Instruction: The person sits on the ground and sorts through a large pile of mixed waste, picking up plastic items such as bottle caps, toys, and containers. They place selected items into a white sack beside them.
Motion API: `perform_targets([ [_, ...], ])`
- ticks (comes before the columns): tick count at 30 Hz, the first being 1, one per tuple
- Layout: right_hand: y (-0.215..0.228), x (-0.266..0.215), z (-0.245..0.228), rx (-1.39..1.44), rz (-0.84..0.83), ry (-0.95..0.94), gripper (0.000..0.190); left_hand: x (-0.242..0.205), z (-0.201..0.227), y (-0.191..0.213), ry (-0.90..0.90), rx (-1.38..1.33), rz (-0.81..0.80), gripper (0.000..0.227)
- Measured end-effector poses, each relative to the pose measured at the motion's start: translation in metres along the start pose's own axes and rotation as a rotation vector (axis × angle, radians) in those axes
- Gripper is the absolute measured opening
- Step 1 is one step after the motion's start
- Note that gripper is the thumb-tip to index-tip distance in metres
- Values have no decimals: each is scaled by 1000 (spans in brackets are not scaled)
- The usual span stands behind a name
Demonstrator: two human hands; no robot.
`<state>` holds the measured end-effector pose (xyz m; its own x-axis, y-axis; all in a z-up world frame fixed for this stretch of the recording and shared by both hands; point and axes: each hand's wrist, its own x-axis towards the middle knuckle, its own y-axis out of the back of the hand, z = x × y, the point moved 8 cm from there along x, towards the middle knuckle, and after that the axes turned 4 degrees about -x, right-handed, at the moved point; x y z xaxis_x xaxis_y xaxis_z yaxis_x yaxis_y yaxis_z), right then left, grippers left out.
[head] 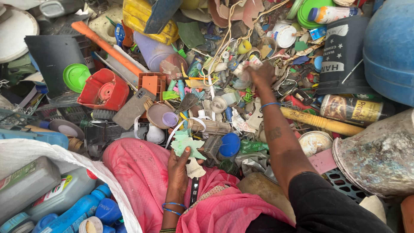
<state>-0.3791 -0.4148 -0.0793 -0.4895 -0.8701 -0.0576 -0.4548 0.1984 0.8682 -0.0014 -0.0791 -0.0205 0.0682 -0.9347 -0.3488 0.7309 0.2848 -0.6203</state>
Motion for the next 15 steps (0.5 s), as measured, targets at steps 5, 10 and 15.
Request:
perform_targets([
  [5, -116, -103, -103, 404, -273, 271, 100, -4, -1, 0, -11, 42, 3, 49],
  [10, -131, -181, -173, 371, -418, 538, 114, -4, 2, -3, -33, 25, -2, 48],
  [15, -92, -202, -192, 237, -577, 696, 106, -4, 1, -2, -21, 35, 11, 49],
])
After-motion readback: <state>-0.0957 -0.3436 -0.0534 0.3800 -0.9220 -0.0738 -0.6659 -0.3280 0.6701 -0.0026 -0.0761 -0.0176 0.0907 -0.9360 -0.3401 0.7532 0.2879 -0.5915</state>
